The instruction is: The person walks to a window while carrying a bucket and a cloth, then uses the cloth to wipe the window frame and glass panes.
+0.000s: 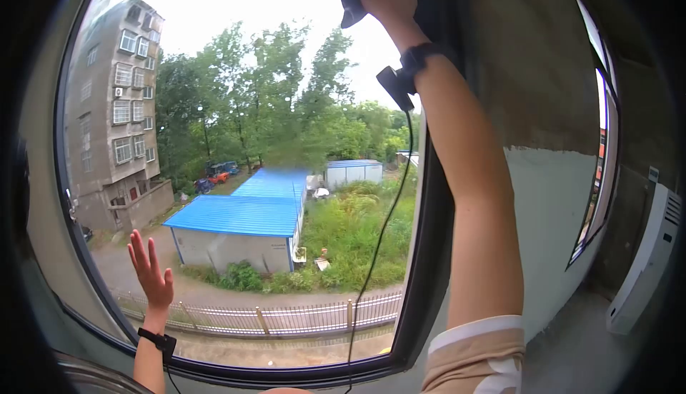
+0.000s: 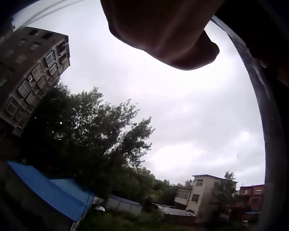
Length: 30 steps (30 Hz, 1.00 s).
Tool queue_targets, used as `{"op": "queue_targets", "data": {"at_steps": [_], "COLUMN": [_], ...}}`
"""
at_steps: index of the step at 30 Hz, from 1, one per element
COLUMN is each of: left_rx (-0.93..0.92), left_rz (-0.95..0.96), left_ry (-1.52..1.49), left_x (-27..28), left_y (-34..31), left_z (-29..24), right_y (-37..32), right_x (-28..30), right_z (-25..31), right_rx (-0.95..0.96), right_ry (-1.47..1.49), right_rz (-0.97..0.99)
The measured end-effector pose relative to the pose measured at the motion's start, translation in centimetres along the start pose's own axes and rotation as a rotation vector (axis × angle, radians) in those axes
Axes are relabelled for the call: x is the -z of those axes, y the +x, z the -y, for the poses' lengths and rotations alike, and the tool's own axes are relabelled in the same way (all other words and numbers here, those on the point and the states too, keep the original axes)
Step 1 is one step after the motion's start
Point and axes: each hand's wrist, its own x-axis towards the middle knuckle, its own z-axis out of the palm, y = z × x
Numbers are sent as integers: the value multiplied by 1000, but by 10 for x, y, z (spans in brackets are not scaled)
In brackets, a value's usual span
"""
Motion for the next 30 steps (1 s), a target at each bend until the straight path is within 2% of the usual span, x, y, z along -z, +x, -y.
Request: {"op": "queue_targets", "data": {"at_steps": [1,4,5,7,10,14,15,16,21,22,23,26,28,29,30], "left_rx": [6,6,10,2,9,25,20,31,18,22,23,23,15,17,19], "left_rz": [-5,3,11,16,30,54,59,64,47,49,44,35,51,55,49], "left_ry": [8,-5,-1,1,-11,-27,-31,-31,-44,-46,-51,-59,-52,-57,-60], "left_x": [0,2,2,5,7,8,8,7,6,6,7,5,5,4,4], "left_y": [0,1,0,0,0,-7,-8,-7,-9,-8,-8,-9,-10,-12,-10], "left_z": [1,2,1,0,-2,-2,-2,-2,-5,-7,-7,-6,-6,-8,-8], "right_y": [-2,2,4,-3,13,53,57,59,72,72,47,23,16,17,29], "right_x": [7,20,19,17,3,-44,-60,-73,-85,-52,-88,-23,-9,-8,-11], "right_z": [-7,-25,-26,-21,-31,-67,-74,-81,-96,-83,-116,-87,-80,-81,-86], "right_rx": [4,287,293,103,34,188,73,78,-268,-670,-41,90,198,220,238], "right_ry": [-13,-321,-327,-92,9,-151,-80,-70,276,805,155,274,284,229,77], "right_rz": [7,938,937,385,315,434,375,376,796,748,514,331,216,249,454]}}
